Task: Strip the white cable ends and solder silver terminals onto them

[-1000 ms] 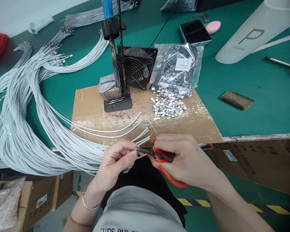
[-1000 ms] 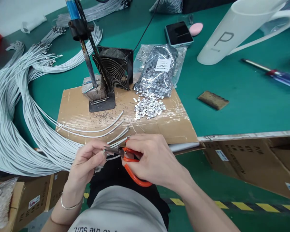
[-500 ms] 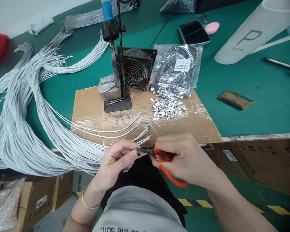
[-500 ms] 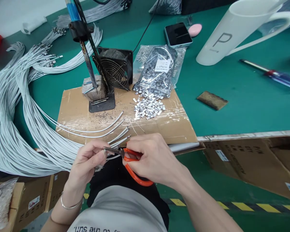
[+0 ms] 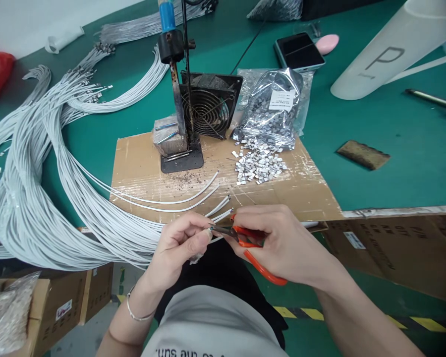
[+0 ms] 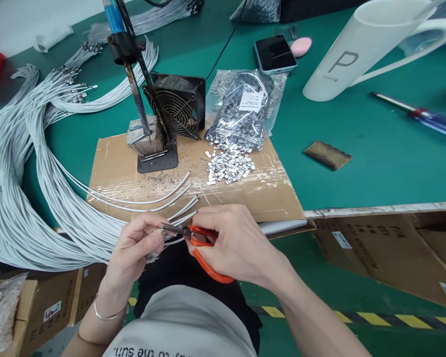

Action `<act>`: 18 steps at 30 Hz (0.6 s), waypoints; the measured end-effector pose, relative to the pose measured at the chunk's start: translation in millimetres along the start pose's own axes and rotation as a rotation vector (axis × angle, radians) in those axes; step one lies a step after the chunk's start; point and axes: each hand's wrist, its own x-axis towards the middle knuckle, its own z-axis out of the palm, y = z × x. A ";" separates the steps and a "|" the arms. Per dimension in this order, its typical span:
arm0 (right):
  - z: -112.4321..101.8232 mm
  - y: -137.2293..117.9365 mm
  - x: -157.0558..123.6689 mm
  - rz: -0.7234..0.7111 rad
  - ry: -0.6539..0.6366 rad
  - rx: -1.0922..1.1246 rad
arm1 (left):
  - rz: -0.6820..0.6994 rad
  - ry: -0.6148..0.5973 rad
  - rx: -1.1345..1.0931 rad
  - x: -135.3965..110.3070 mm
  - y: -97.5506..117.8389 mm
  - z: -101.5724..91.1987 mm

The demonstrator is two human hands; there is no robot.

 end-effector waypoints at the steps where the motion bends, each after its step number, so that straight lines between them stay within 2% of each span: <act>1: 0.3 -0.6 -0.2 0.001 0.009 -0.012 | -0.003 0.006 -0.002 0.3 0.6 0.5; 12: 4.2 -0.8 -2.2 -0.001 0.022 -0.056 | -0.007 0.042 0.006 1.9 1.4 2.6; 18: 3.1 -2.9 -3.1 -0.001 0.019 -0.057 | 0.022 0.011 -0.028 1.4 -0.2 1.7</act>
